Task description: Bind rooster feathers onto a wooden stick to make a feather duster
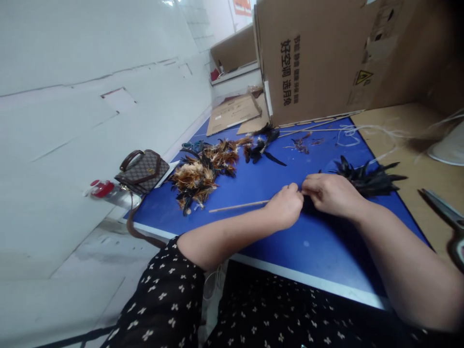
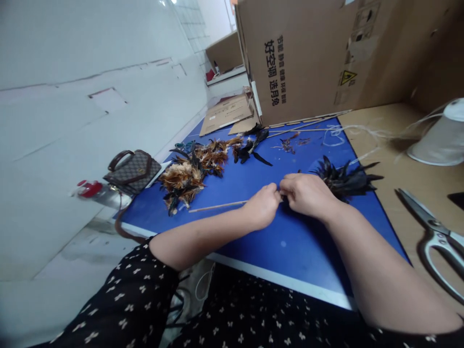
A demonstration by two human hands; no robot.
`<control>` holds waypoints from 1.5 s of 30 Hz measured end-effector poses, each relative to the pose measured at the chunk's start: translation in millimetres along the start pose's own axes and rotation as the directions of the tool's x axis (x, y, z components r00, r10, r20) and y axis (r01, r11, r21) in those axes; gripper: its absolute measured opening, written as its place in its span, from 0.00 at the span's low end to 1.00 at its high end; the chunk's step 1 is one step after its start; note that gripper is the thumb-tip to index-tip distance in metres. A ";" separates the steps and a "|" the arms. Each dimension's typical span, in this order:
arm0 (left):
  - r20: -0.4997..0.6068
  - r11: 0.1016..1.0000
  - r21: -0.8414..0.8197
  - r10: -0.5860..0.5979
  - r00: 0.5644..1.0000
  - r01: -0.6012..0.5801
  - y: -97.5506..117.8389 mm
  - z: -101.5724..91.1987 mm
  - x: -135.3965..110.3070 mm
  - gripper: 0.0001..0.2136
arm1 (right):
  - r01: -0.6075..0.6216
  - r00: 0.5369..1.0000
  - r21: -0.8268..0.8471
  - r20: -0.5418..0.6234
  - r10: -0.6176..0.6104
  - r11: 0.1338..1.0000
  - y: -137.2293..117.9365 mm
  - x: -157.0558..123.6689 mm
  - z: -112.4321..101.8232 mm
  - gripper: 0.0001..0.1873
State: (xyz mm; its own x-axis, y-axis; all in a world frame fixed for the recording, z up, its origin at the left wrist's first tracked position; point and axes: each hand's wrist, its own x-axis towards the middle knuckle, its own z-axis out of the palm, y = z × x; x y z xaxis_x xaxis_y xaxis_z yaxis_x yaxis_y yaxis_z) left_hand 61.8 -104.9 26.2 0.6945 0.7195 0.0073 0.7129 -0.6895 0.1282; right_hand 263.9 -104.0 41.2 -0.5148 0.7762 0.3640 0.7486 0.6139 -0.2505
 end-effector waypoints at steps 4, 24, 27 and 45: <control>-0.043 0.994 0.018 0.104 0.994 -0.103 -4.6 0.4 -10.4 0.17 | 0.000 1.000 0.190 0.028 -0.005 0.982 13.1 2.6 5.4 0.13; -0.222 0.949 -0.218 0.179 0.958 -0.228 -21.2 13.0 -42.9 0.24 | -0.064 0.993 0.543 0.117 0.000 0.837 7.9 9.7 28.8 0.17; -0.198 0.938 -0.250 0.194 0.961 -0.241 -20.7 9.4 -41.7 0.23 | -0.069 0.992 0.544 0.122 0.003 0.836 8.1 9.5 29.1 0.17; -0.212 0.985 0.118 0.146 0.966 -0.122 -81.0 -27.9 -70.0 0.19 | -0.507 0.827 0.417 -0.013 0.562 0.755 68.9 5.5 -64.6 0.42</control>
State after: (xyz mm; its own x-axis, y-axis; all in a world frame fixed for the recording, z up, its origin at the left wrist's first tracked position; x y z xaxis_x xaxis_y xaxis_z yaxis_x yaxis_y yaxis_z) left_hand -47.2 -97.1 43.0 0.7542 0.6126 0.2364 0.6289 -0.7774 0.0080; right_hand 339.7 -66.7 83.9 0.0010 0.9851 0.1719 0.6516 0.1298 -0.7474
